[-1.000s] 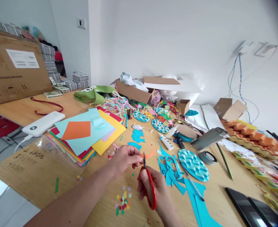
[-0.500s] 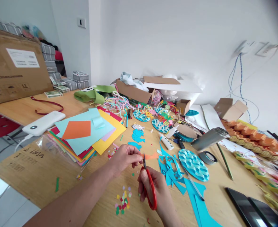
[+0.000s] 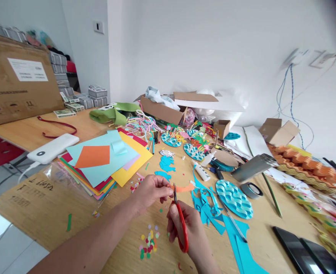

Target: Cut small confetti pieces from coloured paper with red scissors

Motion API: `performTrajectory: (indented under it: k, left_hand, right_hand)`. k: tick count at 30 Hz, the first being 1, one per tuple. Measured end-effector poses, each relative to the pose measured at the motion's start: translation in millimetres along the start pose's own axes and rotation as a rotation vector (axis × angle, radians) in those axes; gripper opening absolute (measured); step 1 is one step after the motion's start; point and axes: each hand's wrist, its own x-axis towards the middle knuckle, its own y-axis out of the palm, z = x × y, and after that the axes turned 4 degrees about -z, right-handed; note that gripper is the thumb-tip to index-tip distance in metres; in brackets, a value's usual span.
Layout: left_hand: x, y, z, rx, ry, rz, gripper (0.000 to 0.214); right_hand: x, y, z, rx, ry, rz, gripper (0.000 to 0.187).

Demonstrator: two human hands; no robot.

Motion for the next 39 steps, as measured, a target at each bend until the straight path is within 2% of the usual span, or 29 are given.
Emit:
performTrajectory:
  k: [9,24,39]
  left_hand:
    - [-0.9,-1.2,-1.8,0.004,-0.004,0.019,0.008]
    - [0.2,-2.5,0.9,0.017,-0.023,0.031,0.009]
    - [-0.2,-2.9,-0.6,-0.007,-0.048,0.021,0.009]
  right_hand:
    - [-1.1,-4.8,0.8,0.001,-0.025,0.064,0.044]
    - [-0.8,-6.4,-2.5,-0.024,-0.004,0.037,0.039]
    - [-1.4,-3.7,2.1,-0.029,0.022,0.027,0.049]
